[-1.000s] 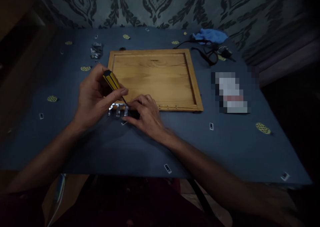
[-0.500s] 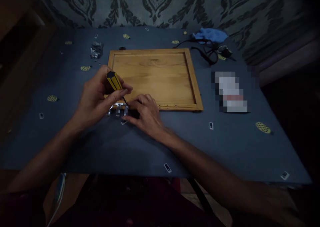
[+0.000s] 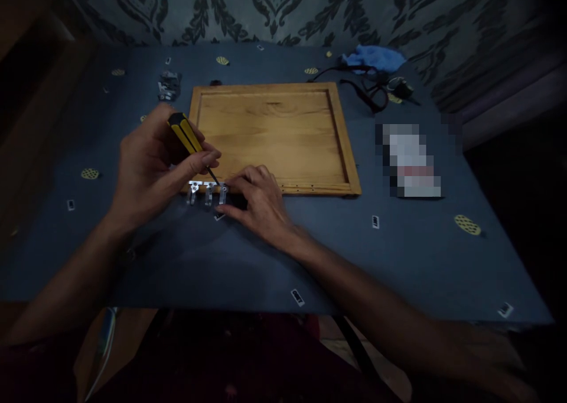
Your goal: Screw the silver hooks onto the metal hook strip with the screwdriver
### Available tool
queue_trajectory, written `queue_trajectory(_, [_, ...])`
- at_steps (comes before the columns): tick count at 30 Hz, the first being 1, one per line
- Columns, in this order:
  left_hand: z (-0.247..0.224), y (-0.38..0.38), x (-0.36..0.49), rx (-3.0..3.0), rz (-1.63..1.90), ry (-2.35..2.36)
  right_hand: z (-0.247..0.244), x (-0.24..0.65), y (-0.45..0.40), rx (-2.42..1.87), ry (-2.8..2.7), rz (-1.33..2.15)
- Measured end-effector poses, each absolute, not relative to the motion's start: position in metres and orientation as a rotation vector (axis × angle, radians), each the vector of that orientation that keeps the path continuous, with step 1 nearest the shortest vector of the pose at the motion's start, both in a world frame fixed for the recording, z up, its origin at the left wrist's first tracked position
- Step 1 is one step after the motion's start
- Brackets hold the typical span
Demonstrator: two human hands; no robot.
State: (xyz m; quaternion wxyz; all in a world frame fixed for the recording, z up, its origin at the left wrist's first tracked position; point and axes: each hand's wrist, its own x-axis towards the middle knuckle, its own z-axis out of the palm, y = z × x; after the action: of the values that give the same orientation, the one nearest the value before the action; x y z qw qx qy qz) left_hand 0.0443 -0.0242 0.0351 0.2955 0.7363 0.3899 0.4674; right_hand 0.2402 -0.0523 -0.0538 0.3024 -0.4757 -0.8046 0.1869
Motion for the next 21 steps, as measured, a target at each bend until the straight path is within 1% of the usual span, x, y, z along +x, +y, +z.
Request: queue_trajectory(21, [0.0271,-0.0247,0.0471,1.995,1.185,1.083,-0.0526,0.2396,-0.0524,-1.271,-2.139,0.481])
